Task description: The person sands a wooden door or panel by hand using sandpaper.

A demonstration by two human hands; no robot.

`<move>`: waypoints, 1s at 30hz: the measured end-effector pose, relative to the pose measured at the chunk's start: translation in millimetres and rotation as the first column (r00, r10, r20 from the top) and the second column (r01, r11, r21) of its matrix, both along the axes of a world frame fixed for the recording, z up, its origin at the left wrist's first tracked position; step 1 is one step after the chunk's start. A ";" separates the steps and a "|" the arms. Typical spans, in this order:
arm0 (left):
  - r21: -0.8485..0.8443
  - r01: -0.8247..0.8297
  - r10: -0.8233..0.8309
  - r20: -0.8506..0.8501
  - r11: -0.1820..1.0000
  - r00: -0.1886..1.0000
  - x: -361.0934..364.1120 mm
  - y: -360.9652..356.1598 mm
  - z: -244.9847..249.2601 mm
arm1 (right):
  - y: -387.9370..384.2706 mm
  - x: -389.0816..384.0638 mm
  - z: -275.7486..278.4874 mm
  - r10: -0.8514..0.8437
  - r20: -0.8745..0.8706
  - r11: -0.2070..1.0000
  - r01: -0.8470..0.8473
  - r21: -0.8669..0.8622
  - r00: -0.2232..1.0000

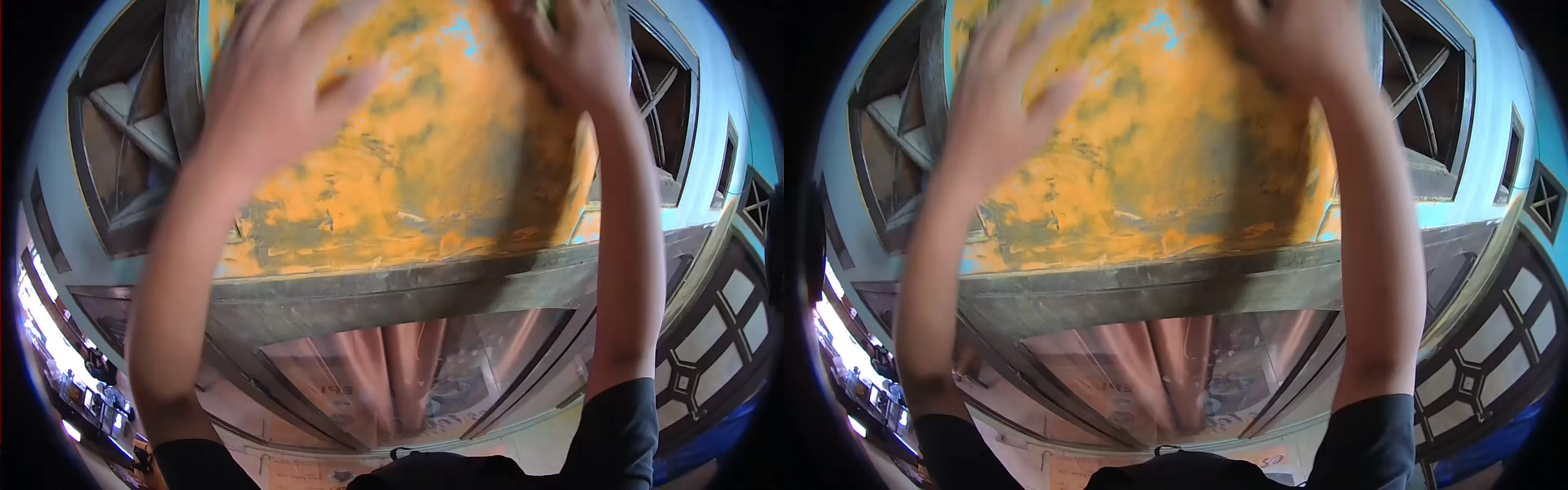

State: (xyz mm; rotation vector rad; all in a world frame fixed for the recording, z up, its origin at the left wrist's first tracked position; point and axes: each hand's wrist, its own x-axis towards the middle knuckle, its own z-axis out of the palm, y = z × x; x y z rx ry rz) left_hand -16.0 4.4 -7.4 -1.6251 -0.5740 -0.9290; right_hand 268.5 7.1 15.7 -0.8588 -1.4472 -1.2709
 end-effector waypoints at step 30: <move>0.139 -0.131 0.086 0.294 0.982 0.952 17.9 1.7 80.8 | -0.4 -36.1 50.8 0.138 0.129 0.975 -0.157 0.156 0.982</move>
